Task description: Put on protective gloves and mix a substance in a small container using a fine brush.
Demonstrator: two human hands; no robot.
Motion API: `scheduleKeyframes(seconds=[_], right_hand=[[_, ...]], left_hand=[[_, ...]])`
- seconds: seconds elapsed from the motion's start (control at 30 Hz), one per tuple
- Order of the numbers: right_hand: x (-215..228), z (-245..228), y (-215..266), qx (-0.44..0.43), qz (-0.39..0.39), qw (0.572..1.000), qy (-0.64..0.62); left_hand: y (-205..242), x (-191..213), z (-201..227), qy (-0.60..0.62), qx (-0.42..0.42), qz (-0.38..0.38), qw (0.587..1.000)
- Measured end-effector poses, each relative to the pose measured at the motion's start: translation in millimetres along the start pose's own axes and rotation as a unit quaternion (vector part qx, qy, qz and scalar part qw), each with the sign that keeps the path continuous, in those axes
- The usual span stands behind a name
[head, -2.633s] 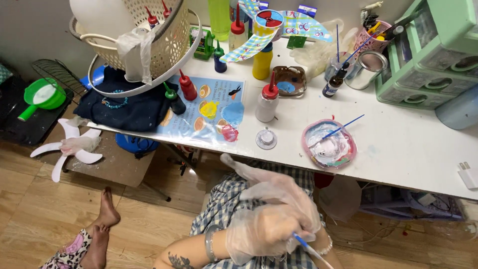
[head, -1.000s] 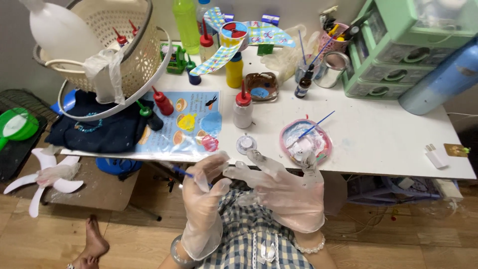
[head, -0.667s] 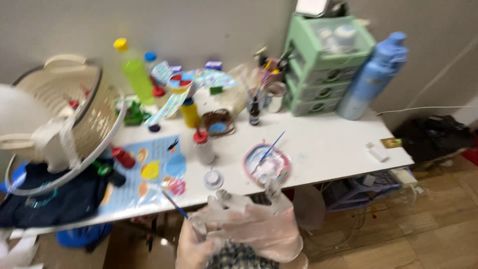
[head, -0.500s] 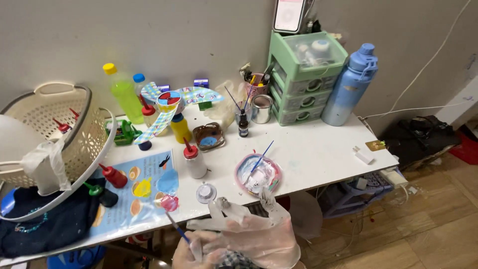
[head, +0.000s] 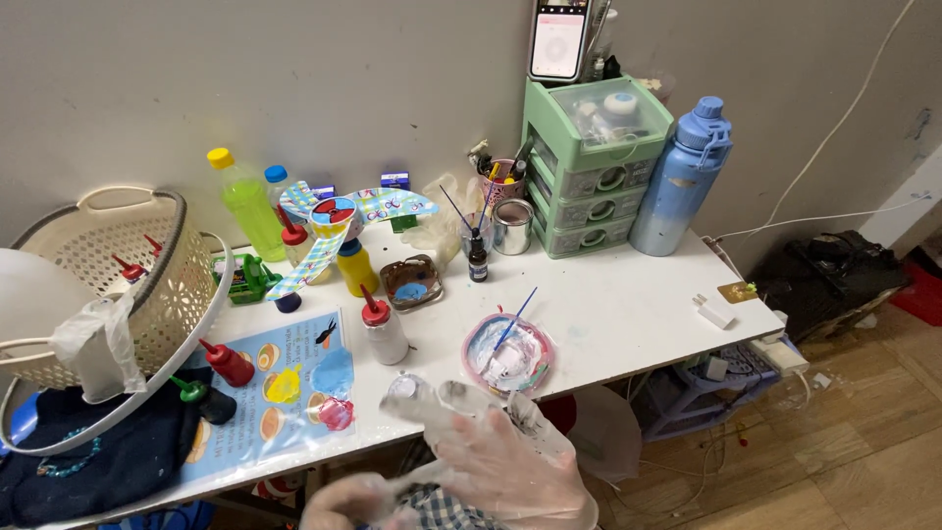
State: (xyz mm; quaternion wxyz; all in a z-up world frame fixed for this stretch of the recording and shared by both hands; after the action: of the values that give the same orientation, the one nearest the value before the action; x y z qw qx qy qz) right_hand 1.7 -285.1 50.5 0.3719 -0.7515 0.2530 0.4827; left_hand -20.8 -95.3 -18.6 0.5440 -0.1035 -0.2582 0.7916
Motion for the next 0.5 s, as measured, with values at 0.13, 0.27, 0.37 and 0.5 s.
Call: scheduleKeyframes(seconds=[0.13,0.27,0.37,0.5], right_hand=[[-17,-5,-18,0.096,-0.15,0.984,-0.026],[-68,-9,-32,0.154,-0.047,0.972,0.171],[-26,1,-27,0.108,-0.048,0.964,-0.237],[-62,10,-19,0.252,-0.015,0.911,0.327]], left_hand=[[34,-38,-36,0.332,0.012,-0.077,0.94],[32,-63,-59,0.287,-0.005,-0.396,0.872],[27,-64,1,-0.11,0.218,-0.334,0.911],[39,-68,-27,-0.11,0.024,-0.254,0.961]])
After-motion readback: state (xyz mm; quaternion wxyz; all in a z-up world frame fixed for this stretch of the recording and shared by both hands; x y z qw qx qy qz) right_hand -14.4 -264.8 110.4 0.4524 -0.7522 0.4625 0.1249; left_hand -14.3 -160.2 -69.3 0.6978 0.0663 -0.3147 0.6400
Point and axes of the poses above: each hand's wrist, its own y-axis away from the middle knuckle, its own x-axis out of the back of the hand, z = x × y, the point moved 2 cm from there along -y, towards the middle knuckle, and after that the axes turned 5 degrees about -x, right-handed, at the moved point
